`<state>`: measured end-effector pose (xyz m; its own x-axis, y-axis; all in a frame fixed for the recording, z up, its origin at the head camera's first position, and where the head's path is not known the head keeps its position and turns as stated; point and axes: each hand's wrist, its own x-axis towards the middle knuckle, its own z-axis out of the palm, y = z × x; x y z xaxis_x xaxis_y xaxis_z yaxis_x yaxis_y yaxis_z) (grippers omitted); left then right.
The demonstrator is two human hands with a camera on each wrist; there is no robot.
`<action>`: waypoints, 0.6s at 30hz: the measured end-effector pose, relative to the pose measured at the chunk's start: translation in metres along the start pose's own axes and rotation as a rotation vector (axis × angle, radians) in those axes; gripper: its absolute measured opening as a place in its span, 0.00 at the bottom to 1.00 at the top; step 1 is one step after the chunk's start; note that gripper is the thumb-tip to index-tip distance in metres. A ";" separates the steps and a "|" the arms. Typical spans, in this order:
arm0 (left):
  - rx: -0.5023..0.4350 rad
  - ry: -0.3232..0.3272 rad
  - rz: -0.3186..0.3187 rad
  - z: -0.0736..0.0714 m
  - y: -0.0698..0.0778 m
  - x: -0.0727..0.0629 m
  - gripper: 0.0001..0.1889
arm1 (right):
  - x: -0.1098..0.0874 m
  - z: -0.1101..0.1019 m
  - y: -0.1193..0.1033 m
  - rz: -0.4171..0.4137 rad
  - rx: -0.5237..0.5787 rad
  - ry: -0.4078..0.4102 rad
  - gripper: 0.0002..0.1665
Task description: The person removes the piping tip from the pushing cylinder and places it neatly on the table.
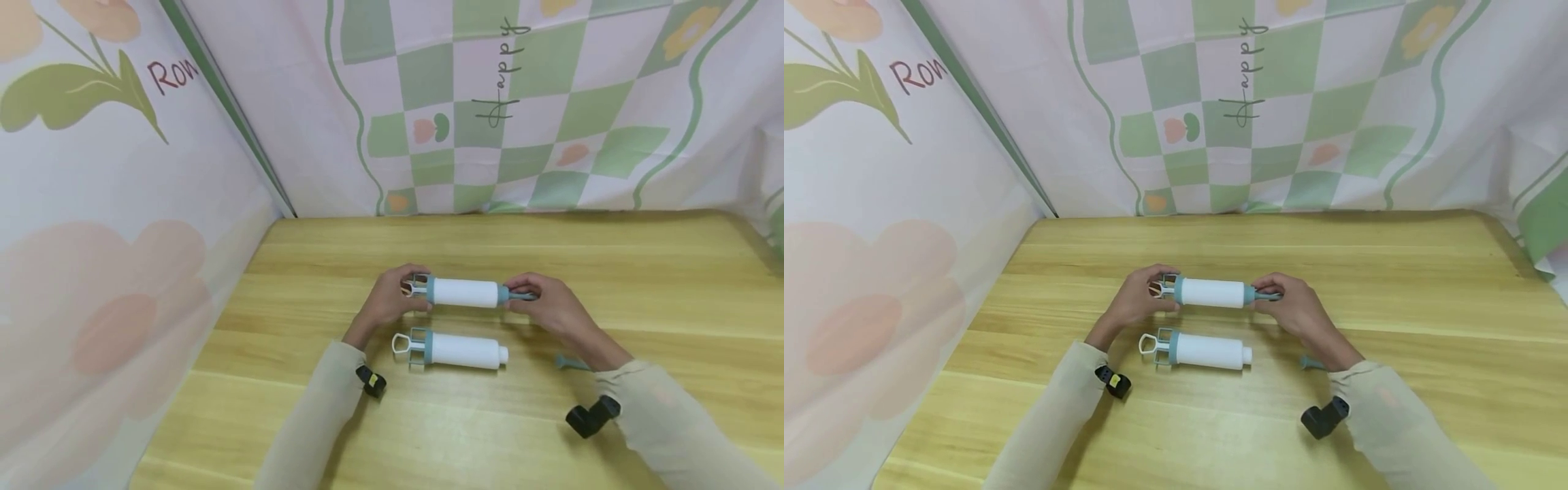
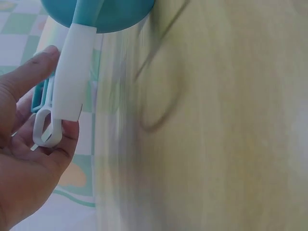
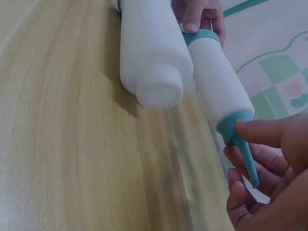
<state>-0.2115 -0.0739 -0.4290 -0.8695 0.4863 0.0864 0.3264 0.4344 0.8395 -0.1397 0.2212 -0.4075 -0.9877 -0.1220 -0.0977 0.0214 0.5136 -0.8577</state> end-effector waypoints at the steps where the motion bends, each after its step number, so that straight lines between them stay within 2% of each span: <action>1: -0.003 0.001 -0.001 0.000 0.001 -0.001 0.31 | -0.001 0.000 -0.001 -0.003 -0.001 0.000 0.26; 10: -0.022 -0.015 0.001 -0.005 0.007 -0.008 0.30 | -0.010 -0.003 -0.006 -0.035 -0.033 -0.006 0.26; 18: -0.054 -0.029 0.038 -0.011 0.013 -0.018 0.29 | -0.019 -0.007 -0.016 -0.036 -0.029 -0.020 0.28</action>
<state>-0.1961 -0.0851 -0.4135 -0.8454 0.5241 0.1034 0.3376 0.3741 0.8637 -0.1221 0.2211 -0.3881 -0.9844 -0.1578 -0.0772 -0.0192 0.5330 -0.8459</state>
